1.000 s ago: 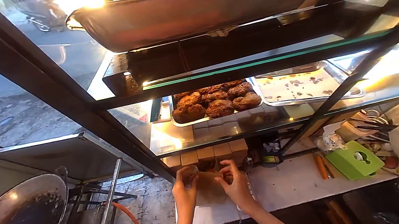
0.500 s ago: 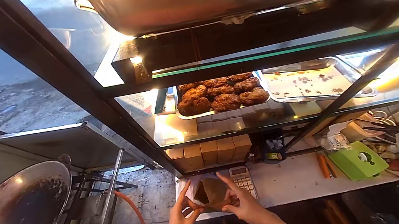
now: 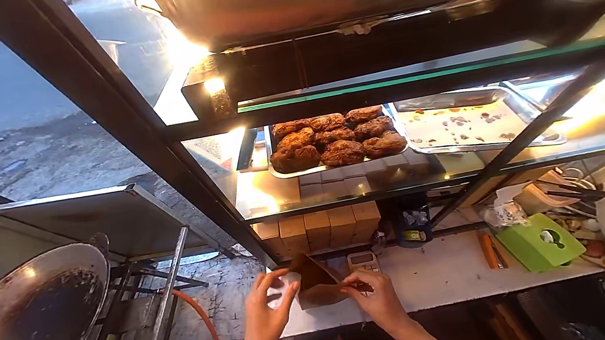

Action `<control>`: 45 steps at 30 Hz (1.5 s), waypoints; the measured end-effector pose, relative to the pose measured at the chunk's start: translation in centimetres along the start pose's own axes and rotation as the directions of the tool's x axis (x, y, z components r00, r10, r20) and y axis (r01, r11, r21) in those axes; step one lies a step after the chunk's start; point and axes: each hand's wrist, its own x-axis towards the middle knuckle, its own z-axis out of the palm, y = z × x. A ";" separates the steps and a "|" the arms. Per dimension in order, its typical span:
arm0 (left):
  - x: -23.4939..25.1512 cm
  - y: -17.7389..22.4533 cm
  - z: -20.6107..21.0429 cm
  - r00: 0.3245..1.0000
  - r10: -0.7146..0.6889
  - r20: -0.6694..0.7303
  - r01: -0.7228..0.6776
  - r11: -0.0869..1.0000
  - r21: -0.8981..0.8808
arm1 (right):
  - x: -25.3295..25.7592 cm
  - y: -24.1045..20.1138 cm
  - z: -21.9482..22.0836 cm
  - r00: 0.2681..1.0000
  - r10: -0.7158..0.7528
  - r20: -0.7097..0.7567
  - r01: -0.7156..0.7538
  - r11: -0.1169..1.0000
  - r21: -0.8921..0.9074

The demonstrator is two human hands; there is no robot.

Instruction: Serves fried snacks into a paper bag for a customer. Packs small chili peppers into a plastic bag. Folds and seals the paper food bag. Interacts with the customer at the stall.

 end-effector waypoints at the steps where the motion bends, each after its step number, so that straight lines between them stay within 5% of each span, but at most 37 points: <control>1: 1.1 0.6 0.4 0.996 0.081 -0.042 -0.078 0.995 0.069 | -0.2 0.0 0.1 1.000 0.002 -0.005 -0.002 1.000 0.008; 4: 4.2 3.0 1.7 0.967 0.158 0.200 -0.211 0.935 0.285 | -0.8 0.0 0.7 0.997 0.072 -0.023 -0.070 0.992 0.102; 6: 6.0 4.1 2.8 0.883 0.027 0.468 -0.247 0.876 0.415 | -1.2 0.3 1.1 0.988 0.152 -0.025 -0.144 0.971 0.192; 8: 7.0 3.9 4.0 0.807 -0.059 0.588 -0.297 0.820 0.490 | -1.5 0.8 1.3 0.979 0.201 -0.023 -0.187 0.943 0.275; 15: 9.1 5.8 5.4 0.709 -0.208 0.674 -0.189 0.865 0.465 | 0.1 0.8 2.1 0.993 0.120 -0.009 -0.110 0.936 0.333; 21: 9.5 4.1 6.4 0.640 -0.094 0.763 -0.174 0.949 0.262 | 1.5 0.0 1.7 0.963 0.261 0.070 -0.269 0.905 0.330; 23: 9.0 3.9 6.2 0.678 -0.023 0.735 -0.181 0.963 0.198 | 1.7 0.1 1.6 0.962 0.265 0.065 -0.272 0.915 0.296; 24: 8.3 3.6 5.9 0.756 0.053 0.652 -0.179 0.975 0.128 | 1.9 0.2 1.5 0.965 0.257 0.054 -0.261 0.921 0.288; 26: 6.5 2.6 5.2 0.934 0.209 0.290 -0.200 0.978 -0.062 | 2.2 0.7 1.0 0.974 0.226 0.032 -0.226 0.940 0.256; 29: 4.1 0.2 4.2 0.987 0.125 -0.096 -0.140 0.976 -0.167 | 2.7 1.5 0.3 0.980 0.192 0.045 -0.197 0.952 0.235; 32: 1.6 -2.8 5.4 0.997 -0.073 0.014 0.074 0.947 -0.314 | 3.1 1.9 -0.1 0.982 0.168 0.086 -0.185 0.951 0.248; 35: 2.3 -3.7 6.9 0.989 -0.112 0.101 0.144 0.895 -0.421 | 3.9 2.2 -0.3 0.979 0.160 0.130 -0.189 0.949 0.254; 41: 4.2 -3.6 6.5 0.957 -0.116 0.267 0.209 0.912 -0.354 | 4.1 2.7 -1.6 0.973 0.169 0.155 -0.207 0.939 0.275; 45: 2.2 -3.4 5.7 0.977 -0.019 0.214 0.097 0.929 -0.357 | 3.6 2.8 -3.3 0.961 0.137 0.239 -0.201 0.943 0.267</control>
